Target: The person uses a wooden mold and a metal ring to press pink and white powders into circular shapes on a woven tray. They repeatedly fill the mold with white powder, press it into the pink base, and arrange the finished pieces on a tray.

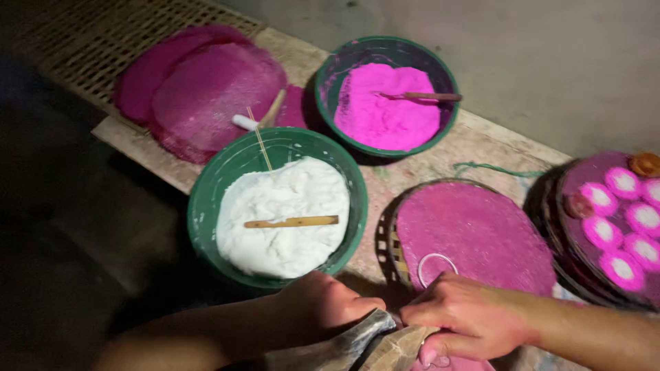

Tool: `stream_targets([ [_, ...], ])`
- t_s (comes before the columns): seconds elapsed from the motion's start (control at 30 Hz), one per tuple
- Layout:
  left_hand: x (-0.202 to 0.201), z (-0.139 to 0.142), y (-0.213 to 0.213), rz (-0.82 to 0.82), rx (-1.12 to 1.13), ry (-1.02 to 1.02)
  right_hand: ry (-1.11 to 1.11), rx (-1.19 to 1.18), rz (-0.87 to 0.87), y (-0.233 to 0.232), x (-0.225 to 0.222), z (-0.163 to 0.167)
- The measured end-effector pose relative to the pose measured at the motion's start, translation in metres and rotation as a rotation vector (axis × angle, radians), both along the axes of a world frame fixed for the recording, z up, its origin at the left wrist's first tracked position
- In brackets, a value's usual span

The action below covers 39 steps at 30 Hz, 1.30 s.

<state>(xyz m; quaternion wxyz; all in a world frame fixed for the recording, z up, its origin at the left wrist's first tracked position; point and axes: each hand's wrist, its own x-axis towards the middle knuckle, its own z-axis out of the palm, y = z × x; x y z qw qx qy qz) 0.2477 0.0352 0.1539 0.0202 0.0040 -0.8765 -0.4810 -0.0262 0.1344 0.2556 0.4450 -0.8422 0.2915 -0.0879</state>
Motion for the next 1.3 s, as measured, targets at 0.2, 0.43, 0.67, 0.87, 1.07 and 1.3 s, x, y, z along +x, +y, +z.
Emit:
stream_targets([
  [0.2, 0.079, 0.01, -0.08, 0.157, 0.182, -0.043, -0.04, -0.096, -0.047, -0.019, -0.004, 0.015],
  [0.43, 0.12, -0.021, -0.129, 0.141, 0.552, 0.023, 0.38, -1.342, -0.125, -0.079, -0.023, -0.013],
  [0.67, 0.051, -0.115, -0.086, 0.405, 1.331, -0.089, 0.383, -1.387, -0.44, -0.134, 0.012, -0.021],
  [0.87, 0.058, -0.157, -0.088, 0.814, 1.103, 0.094, -0.216, -0.482, -0.918, -0.093, 0.072, -0.025],
  [1.07, 0.063, -0.165, -0.083, 0.989, 0.592, 0.208, -0.308, -0.664, -0.958, -0.09, 0.102, -0.051],
  [1.3, 0.058, -0.185, -0.083, 1.116, 0.461, 0.304, -0.286, -0.775, -1.048, -0.125, 0.13, -0.063],
])
